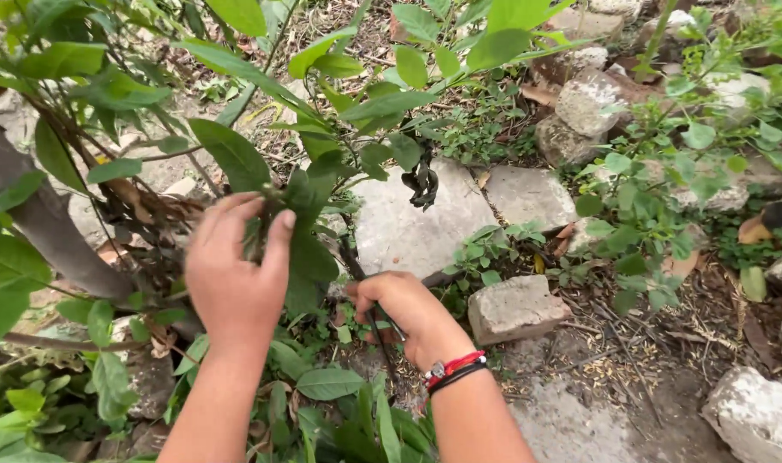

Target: Pruning a plant using shears.

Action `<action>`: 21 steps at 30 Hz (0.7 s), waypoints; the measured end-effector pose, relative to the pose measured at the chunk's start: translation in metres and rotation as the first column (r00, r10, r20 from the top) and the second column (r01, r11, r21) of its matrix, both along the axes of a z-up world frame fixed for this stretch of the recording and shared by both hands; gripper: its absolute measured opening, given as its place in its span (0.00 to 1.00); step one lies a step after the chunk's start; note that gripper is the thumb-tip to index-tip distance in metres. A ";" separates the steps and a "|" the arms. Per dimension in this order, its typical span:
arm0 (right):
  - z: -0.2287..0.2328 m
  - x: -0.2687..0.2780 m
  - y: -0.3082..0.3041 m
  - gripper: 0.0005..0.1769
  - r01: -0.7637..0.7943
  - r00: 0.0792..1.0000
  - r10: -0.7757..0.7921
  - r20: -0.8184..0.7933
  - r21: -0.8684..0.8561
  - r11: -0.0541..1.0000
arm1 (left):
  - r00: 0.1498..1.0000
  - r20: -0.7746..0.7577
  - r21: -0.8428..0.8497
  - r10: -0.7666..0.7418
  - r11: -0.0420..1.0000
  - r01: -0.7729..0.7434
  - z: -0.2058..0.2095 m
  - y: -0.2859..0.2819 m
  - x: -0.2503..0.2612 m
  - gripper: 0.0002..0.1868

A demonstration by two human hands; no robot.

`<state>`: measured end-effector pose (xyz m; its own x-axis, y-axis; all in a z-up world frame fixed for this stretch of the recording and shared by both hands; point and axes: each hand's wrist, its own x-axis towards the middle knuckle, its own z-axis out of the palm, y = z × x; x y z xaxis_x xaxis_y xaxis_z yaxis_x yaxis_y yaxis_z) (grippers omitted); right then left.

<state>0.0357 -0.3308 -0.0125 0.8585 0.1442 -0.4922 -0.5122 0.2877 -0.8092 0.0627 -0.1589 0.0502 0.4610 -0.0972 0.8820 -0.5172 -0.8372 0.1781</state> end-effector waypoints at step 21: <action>-0.003 -0.032 0.037 0.26 -0.298 0.952 0.291 0.092 0.070 0.952 | 0.184 -0.896 -0.426 -0.405 0.662 -0.617 0.042 0.067 -0.074 0.07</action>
